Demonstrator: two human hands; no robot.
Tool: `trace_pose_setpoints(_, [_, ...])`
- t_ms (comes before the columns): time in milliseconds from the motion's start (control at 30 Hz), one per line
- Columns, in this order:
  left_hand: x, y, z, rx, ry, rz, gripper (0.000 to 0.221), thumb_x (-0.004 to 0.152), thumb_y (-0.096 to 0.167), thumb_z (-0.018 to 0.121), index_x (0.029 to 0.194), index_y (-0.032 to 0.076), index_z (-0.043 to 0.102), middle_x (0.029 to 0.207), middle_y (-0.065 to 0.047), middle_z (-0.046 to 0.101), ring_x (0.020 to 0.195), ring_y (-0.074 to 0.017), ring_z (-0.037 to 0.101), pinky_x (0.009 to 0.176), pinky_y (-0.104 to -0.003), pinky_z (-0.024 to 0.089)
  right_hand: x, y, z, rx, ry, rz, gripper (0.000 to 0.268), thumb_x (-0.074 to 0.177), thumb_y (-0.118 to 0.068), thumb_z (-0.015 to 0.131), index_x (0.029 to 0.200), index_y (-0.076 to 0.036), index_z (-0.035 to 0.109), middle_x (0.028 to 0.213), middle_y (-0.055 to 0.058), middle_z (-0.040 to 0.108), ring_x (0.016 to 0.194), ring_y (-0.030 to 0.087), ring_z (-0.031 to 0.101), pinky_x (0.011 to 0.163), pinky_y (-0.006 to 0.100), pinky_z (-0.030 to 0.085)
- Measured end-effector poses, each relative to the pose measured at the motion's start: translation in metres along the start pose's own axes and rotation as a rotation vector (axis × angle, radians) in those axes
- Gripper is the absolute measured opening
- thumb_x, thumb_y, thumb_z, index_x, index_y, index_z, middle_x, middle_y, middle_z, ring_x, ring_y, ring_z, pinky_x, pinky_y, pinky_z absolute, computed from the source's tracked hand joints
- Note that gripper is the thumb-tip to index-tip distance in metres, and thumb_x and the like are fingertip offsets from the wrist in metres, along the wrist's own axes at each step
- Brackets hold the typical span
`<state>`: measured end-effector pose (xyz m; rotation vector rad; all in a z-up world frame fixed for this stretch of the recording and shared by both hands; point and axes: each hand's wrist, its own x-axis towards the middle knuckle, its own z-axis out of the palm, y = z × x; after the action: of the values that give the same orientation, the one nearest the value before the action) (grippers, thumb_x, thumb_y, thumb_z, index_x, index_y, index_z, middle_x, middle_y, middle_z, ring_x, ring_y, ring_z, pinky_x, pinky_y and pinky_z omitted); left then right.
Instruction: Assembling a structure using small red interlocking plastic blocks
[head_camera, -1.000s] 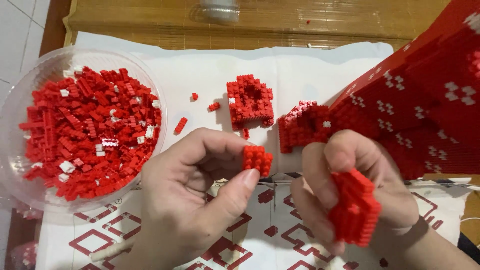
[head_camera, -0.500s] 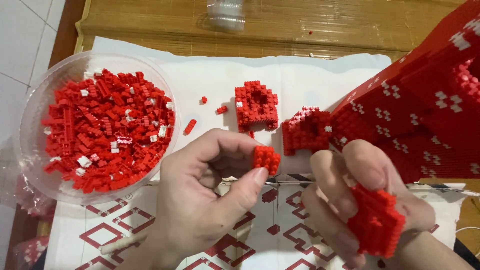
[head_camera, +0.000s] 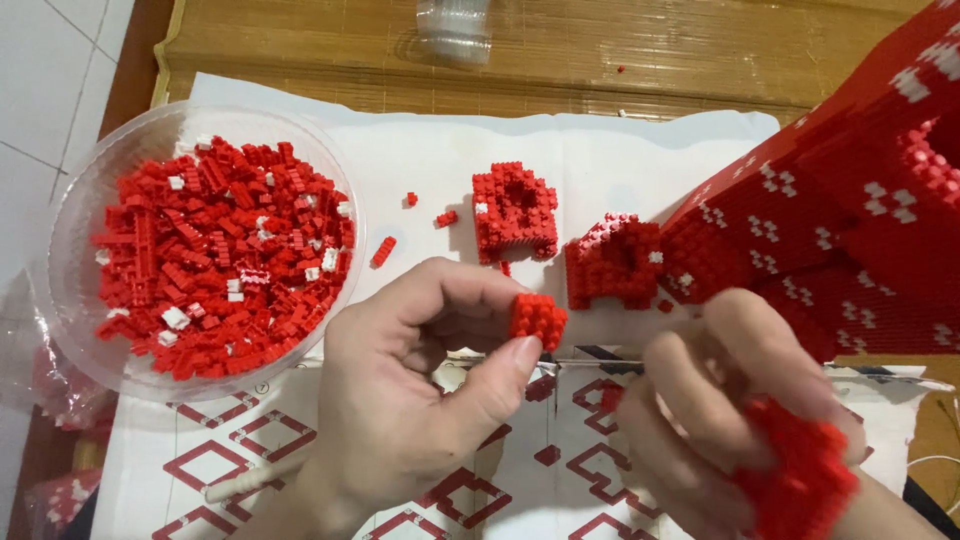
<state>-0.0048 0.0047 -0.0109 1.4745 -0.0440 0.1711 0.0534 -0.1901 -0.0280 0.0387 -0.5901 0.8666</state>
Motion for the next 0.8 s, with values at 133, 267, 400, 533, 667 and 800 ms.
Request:
trace_pose_setpoints(133, [0.000, 0.000, 0.001, 0.007, -0.004, -0.006, 0.019, 0.085, 0.009, 0.074, 0.103, 0.002, 0.071, 0.090, -0.007, 0.079, 0.074, -0.0112, 0.074, 0.071, -0.023, 0.066, -0.014, -0.018, 0.006, -0.040, -0.057, 0.114, 0.009, 0.105, -0.012, 0.065, 0.108, -0.005, 0.069, 0.089, 0.016, 0.060, 0.074, 0.034, 0.058, 0.064, 0.042, 0.056])
trace_pose_setpoints(267, [0.000, -0.001, 0.000, 0.021, 0.001, -0.013, 0.019, 0.085, 0.011, 0.074, 0.102, 0.003, 0.071, 0.090, -0.006, 0.078, 0.074, -0.0104, 0.072, 0.072, -0.023, 0.065, -0.029, -0.036, 0.017, -0.211, 0.154, 0.088, 0.009, 0.105, -0.011, 0.075, 0.110, -0.004, 0.076, 0.086, 0.015, 0.063, 0.064, 0.030, 0.056, 0.048, 0.040, 0.050])
trace_pose_setpoints(400, [0.001, 0.006, 0.000, 0.021, -0.004, -0.032, 0.019, 0.085, 0.009, 0.073, 0.102, 0.002, 0.071, 0.087, -0.007, 0.077, 0.071, -0.0118, 0.071, 0.068, -0.023, 0.064, -0.030, -0.043, 0.019, -0.242, 0.256, 0.024, 0.007, 0.098, 0.001, 0.069, 0.098, 0.000, 0.076, 0.083, 0.014, 0.061, 0.060, 0.037, 0.053, 0.050, 0.048, 0.056])
trace_pose_setpoints(533, [0.002, 0.010, 0.002, 0.038, 0.008, -0.074, 0.019, 0.081, 0.008, 0.074, 0.100, 0.001, 0.073, 0.085, -0.007, 0.078, 0.072, -0.0117, 0.071, 0.069, -0.022, 0.063, -0.004, -0.026, 0.053, -0.494, 0.607, -0.106, 0.016, 0.097, -0.005, 0.054, 0.082, -0.004, 0.059, 0.070, 0.008, 0.057, 0.047, 0.024, 0.045, 0.036, 0.033, 0.049])
trace_pose_setpoints(667, [0.004, 0.016, 0.008, 0.116, 0.063, -0.103, 0.017, 0.077, 0.005, 0.074, 0.094, 0.003, 0.076, 0.079, -0.005, 0.080, 0.070, -0.0108, 0.075, 0.068, -0.021, 0.064, -0.006, -0.039, 0.036, -0.428, 0.480, 0.017, 0.013, 0.098, -0.004, 0.057, 0.085, -0.004, 0.057, 0.072, 0.012, 0.054, 0.050, 0.029, 0.044, 0.041, 0.038, 0.050])
trace_pose_setpoints(800, [0.004, 0.020, 0.011, 0.294, 0.130, -0.120, 0.019, 0.070, 0.011, 0.075, 0.088, 0.013, 0.079, 0.073, 0.003, 0.084, 0.062, -0.0037, 0.079, 0.049, -0.015, 0.055, -0.012, -0.045, 0.023, -0.566, 0.504, 0.046, 0.006, 0.097, -0.008, 0.068, 0.096, -0.013, 0.065, 0.074, 0.007, 0.049, 0.054, 0.028, 0.043, 0.044, 0.040, 0.050])
